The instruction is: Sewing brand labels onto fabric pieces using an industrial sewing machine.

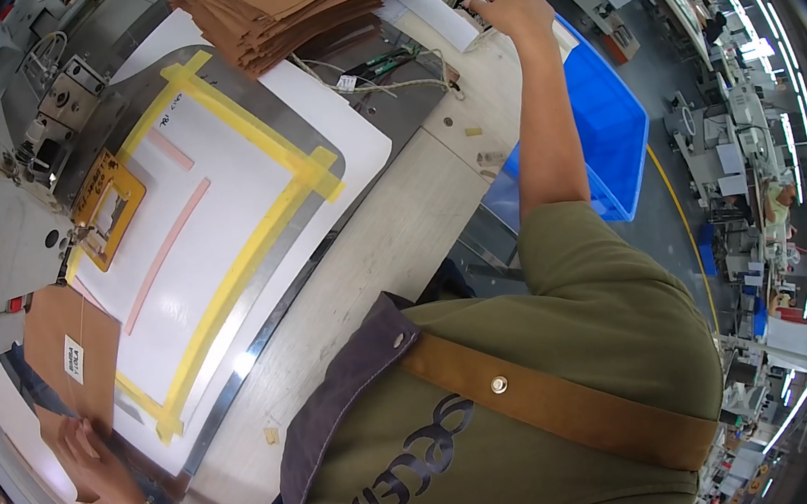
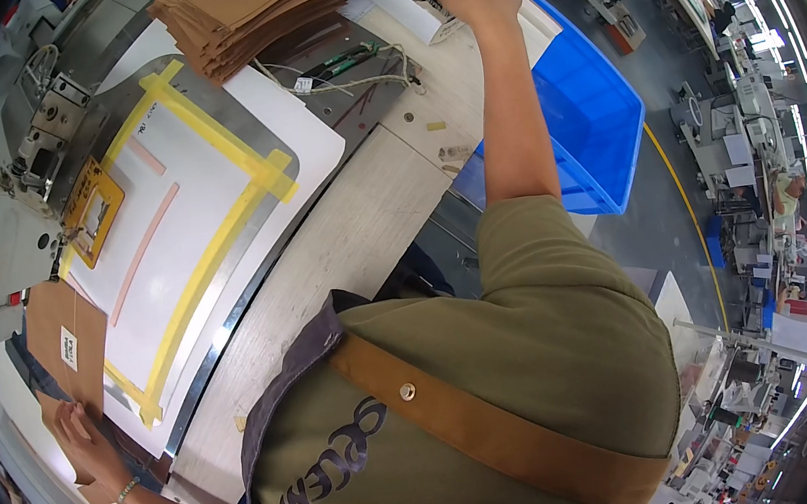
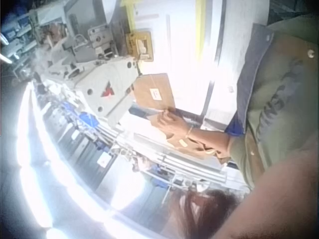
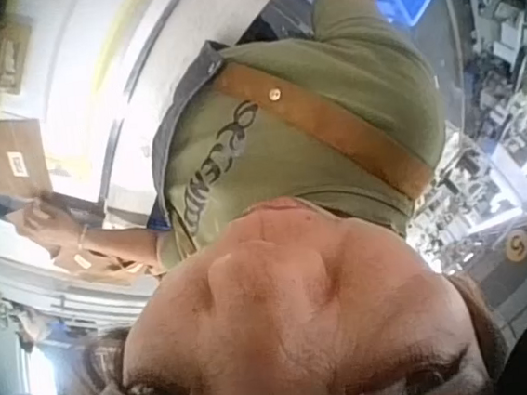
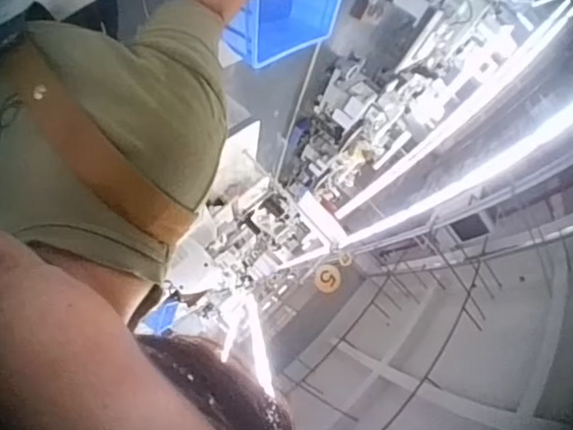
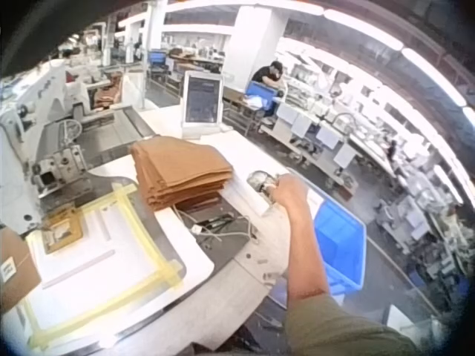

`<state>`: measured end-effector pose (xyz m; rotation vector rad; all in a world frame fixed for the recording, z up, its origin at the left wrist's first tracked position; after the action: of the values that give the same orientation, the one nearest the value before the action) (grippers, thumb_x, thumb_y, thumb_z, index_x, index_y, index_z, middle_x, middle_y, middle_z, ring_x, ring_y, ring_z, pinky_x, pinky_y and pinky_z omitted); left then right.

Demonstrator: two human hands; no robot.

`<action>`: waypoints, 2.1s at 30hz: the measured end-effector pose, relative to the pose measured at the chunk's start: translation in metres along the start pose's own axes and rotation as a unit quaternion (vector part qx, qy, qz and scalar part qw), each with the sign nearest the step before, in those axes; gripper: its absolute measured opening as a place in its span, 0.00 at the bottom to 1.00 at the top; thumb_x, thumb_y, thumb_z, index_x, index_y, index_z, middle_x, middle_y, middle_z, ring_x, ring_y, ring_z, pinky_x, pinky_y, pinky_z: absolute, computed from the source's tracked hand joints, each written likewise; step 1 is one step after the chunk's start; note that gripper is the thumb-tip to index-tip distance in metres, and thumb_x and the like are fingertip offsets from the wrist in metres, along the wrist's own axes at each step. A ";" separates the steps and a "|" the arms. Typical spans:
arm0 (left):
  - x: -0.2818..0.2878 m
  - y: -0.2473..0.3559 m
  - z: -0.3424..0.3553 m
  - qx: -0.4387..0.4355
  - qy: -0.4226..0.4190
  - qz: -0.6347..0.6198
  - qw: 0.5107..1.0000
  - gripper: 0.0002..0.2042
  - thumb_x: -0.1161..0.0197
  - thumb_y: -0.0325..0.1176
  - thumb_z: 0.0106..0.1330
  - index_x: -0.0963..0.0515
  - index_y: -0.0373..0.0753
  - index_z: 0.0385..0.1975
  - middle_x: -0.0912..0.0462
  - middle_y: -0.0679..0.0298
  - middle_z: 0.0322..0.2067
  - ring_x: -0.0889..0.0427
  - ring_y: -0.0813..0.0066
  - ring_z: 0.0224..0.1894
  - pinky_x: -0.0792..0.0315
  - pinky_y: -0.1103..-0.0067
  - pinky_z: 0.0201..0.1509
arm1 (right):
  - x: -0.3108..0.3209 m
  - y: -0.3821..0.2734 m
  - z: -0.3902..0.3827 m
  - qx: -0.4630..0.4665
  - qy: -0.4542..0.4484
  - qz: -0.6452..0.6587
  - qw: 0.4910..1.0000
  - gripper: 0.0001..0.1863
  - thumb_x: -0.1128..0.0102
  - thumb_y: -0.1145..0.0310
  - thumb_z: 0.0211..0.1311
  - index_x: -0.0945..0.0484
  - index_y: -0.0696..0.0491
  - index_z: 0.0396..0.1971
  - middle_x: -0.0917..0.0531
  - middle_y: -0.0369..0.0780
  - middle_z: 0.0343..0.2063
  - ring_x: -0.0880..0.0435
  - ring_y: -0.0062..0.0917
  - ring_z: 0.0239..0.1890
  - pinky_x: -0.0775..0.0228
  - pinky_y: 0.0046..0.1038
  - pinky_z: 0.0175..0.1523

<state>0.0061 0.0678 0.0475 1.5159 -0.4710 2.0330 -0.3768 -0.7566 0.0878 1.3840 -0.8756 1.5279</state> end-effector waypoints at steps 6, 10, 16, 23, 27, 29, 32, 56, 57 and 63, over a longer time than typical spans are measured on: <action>0.010 0.061 0.024 -0.057 0.022 -0.008 0.998 0.14 0.40 0.31 0.81 0.20 0.34 0.61 0.23 0.54 0.72 0.23 0.49 0.72 0.27 0.62 0.74 | -0.009 0.005 0.014 0.009 0.025 -0.023 0.999 0.25 0.27 0.45 0.56 0.08 0.50 0.45 0.07 0.43 0.45 0.08 0.40 0.51 0.17 0.45 0.51; -0.006 0.083 0.032 -0.071 -0.006 -0.104 0.992 0.15 0.39 0.29 0.80 0.19 0.36 0.62 0.24 0.56 0.73 0.24 0.50 0.74 0.25 0.61 0.73 | -0.007 0.014 0.017 0.019 0.064 0.039 0.997 0.26 0.24 0.48 0.51 0.10 0.49 0.45 0.07 0.42 0.44 0.08 0.40 0.51 0.17 0.43 0.52; -0.001 0.127 0.038 -0.074 0.010 -0.197 0.978 0.14 0.38 0.27 0.79 0.18 0.35 0.61 0.20 0.53 0.69 0.17 0.51 0.67 0.16 0.61 0.65 | 0.043 0.025 -0.005 0.078 0.119 0.174 0.974 0.25 0.21 0.53 0.57 0.12 0.49 0.52 0.09 0.36 0.38 0.11 0.27 0.41 0.20 0.32 0.47; 0.016 0.206 0.042 -0.150 -0.029 -0.276 0.949 0.11 0.31 0.22 0.68 0.14 0.34 0.50 0.16 0.53 0.65 0.19 0.53 0.69 0.26 0.62 0.74 | 0.091 -0.110 -0.079 0.221 -0.006 0.387 0.895 0.23 0.32 0.59 0.75 0.16 0.47 0.65 0.06 0.43 0.44 0.07 0.35 0.42 0.18 0.44 0.50; 0.007 0.234 0.040 -0.134 -0.087 -0.372 0.914 0.14 0.30 0.21 0.65 0.15 0.33 0.50 0.17 0.55 0.66 0.14 0.56 0.62 0.22 0.65 0.68 | 0.086 -0.226 -0.156 0.397 0.005 0.470 0.788 0.24 0.21 0.75 0.63 0.13 0.53 0.60 0.15 0.28 0.38 0.26 0.09 0.35 0.31 0.15 0.40; 0.006 0.244 0.045 -0.139 -0.090 -0.382 0.909 0.13 0.28 0.24 0.66 0.15 0.34 0.50 0.17 0.56 0.67 0.14 0.56 0.61 0.21 0.66 0.67 | 0.100 -0.266 -0.216 0.564 0.184 0.379 0.710 0.13 0.25 0.69 0.62 0.11 0.49 0.46 0.13 0.36 0.36 0.13 0.27 0.36 0.22 0.27 0.38; 0.000 0.240 0.051 -0.150 -0.082 -0.375 0.911 0.16 0.27 0.26 0.67 0.15 0.35 0.55 0.17 0.57 0.67 0.15 0.56 0.62 0.21 0.66 0.66 | 0.091 -0.303 -0.278 0.644 0.250 0.325 0.645 0.11 0.25 0.68 0.57 0.12 0.50 0.41 0.16 0.33 0.34 0.15 0.25 0.36 0.24 0.27 0.37; -0.041 0.252 0.054 -0.124 -0.055 -0.380 0.915 0.53 0.15 0.34 0.53 0.39 0.42 0.82 0.23 0.56 0.70 0.22 0.56 0.68 0.26 0.64 0.74 | 0.020 -0.361 -0.304 0.640 -0.074 0.406 0.648 0.28 0.29 0.53 0.72 0.19 0.55 0.63 0.16 0.45 0.63 0.18 0.40 0.63 0.29 0.40 0.70; -0.040 0.251 0.054 -0.126 -0.038 -0.383 0.914 0.51 0.15 0.36 0.54 0.37 0.40 0.80 0.21 0.54 0.68 0.21 0.54 0.65 0.26 0.63 0.72 | 0.018 -0.362 -0.306 0.640 -0.075 0.407 0.648 0.28 0.29 0.53 0.72 0.19 0.55 0.63 0.16 0.45 0.63 0.18 0.40 0.63 0.29 0.40 0.70; -0.039 0.249 0.054 -0.116 -0.026 -0.394 0.911 0.49 0.15 0.34 0.54 0.34 0.39 0.78 0.19 0.55 0.63 0.18 0.55 0.59 0.23 0.65 0.67 | 0.016 -0.359 -0.314 0.649 -0.119 0.460 0.595 0.20 0.31 0.63 0.72 0.17 0.53 0.59 0.16 0.41 0.65 0.19 0.38 0.67 0.31 0.42 0.72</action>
<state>-0.0988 -0.1676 0.0386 1.3167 -0.0745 1.2583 -0.1622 -0.3323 0.0432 2.3332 -0.5260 3.2328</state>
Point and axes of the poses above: each hand's wrist, its own z-axis towards the middle knuckle, its own x-axis out of the back of the hand, y = z × x, the point moved 8 cm from there along z, towards the middle knuckle
